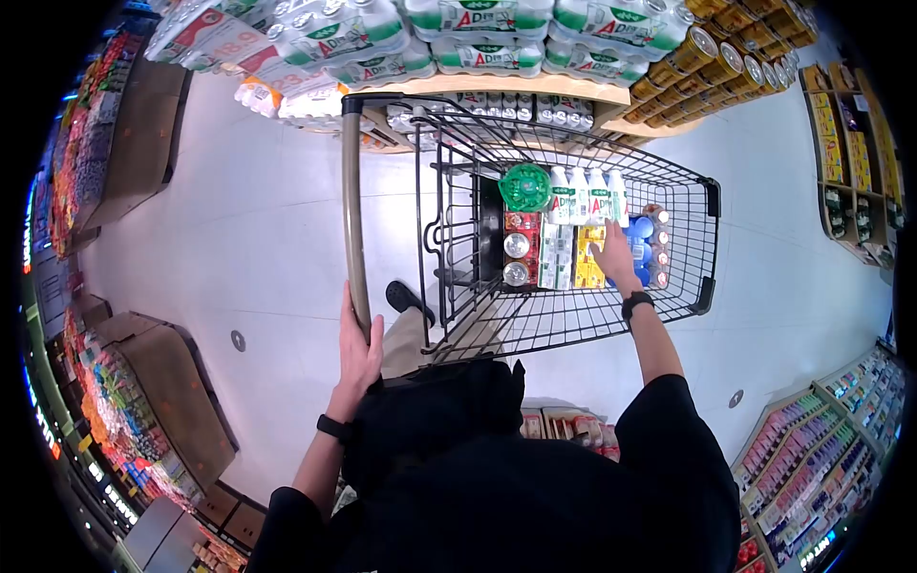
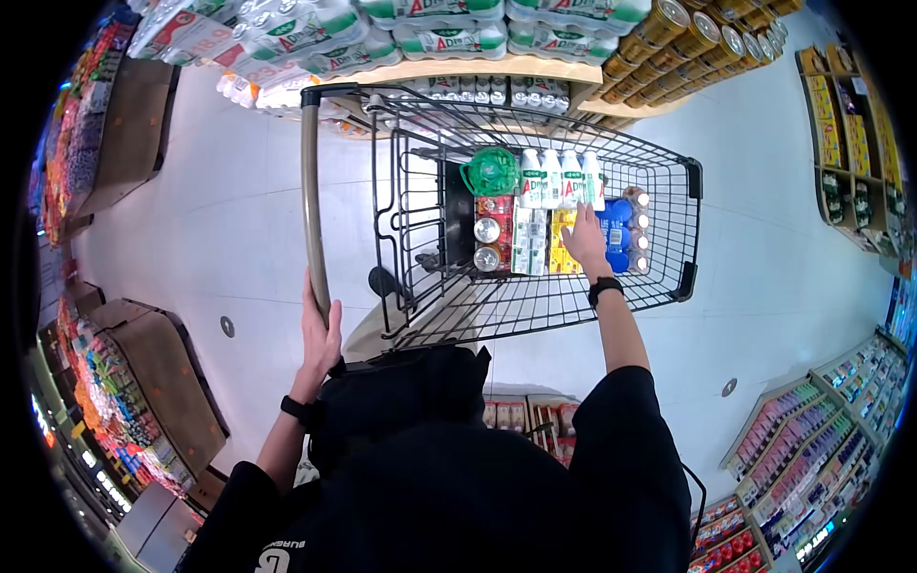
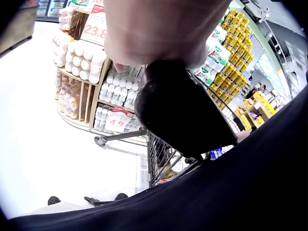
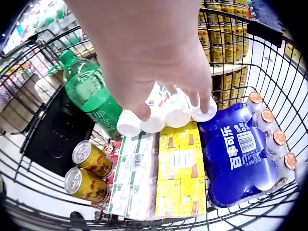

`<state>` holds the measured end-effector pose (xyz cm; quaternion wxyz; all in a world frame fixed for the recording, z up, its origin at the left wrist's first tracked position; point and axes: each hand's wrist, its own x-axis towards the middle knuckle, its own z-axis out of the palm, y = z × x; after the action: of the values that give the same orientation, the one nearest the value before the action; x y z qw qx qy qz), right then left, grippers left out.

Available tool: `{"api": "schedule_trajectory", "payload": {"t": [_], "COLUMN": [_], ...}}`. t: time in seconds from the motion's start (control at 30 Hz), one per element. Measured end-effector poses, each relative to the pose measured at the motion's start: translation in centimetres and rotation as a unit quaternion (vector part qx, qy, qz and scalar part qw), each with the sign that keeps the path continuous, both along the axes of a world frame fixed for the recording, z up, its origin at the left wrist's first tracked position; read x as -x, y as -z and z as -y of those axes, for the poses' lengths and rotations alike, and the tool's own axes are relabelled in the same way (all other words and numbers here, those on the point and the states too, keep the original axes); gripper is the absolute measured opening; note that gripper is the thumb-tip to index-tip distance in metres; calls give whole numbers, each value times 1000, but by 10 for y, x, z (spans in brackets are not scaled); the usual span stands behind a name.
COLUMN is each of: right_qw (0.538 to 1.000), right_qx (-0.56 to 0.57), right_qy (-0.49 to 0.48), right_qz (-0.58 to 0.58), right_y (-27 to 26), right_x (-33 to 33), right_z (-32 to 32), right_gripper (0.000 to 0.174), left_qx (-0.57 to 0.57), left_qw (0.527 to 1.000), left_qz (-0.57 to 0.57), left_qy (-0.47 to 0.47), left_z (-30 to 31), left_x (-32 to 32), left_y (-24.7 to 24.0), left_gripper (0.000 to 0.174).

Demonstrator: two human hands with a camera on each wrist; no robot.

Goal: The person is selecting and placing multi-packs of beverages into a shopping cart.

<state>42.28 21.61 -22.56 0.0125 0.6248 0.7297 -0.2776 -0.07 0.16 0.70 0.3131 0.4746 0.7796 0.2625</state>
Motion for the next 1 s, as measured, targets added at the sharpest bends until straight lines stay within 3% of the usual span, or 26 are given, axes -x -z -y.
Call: {"api": "schedule_trajectory", "payload": {"t": [0.17, 0.43, 0.5, 0.57, 0.63, 0.67, 0.8, 0.83, 0.9, 0.97, 1.0], "right_qw": [999, 965, 949, 939, 934, 937, 959, 960, 977, 990, 992], "right_qx": [27, -177, -163, -223, -166, -169, -38, -124, -36, -73, -84], "right_qy": [-29, 38, 70, 17, 5, -24, -31, -92, -46, -34, -25], "right_qz": [-25, -191, -260, -260, -316, -305, -281, -235, -205, -114, -93], "right_y": [-48, -164, -196, -211, -233, -229, -245, -232, -230, -235, -240], "right_x": [24, 148, 191, 227, 267, 283, 358, 367, 388, 401, 408], "right_z": [40, 81, 94, 110, 130, 140, 182, 189, 198, 202, 203], "right_gripper": [65, 38, 37, 34, 36, 38, 61, 75, 90, 95, 95], "left_qx": [17, 32, 59, 57, -5, 6, 85, 100, 133, 205, 219], "left_qw": [999, 986, 975, 964, 944, 949, 959, 963, 979, 977, 974], "left_qz": [31, 51, 88, 68, 24, 30, -26, -47, -22, 57, 23], "left_qy": [25, 155, 196, 250, 330, 312, 270, 244, 153, 3, -51], "left_z": [0, 9, 6, 17, 33, 42, 96, 120, 175, 243, 286], "left_x": [7, 36, 49, 69, 96, 109, 195, 222, 274, 317, 337], "left_y": [0, -1, -5, 0, 8, 14, 74, 96, 142, 174, 202], "left_gripper": [78, 90, 91, 78, 70, 59, 53, 51, 48, 47, 46]}}
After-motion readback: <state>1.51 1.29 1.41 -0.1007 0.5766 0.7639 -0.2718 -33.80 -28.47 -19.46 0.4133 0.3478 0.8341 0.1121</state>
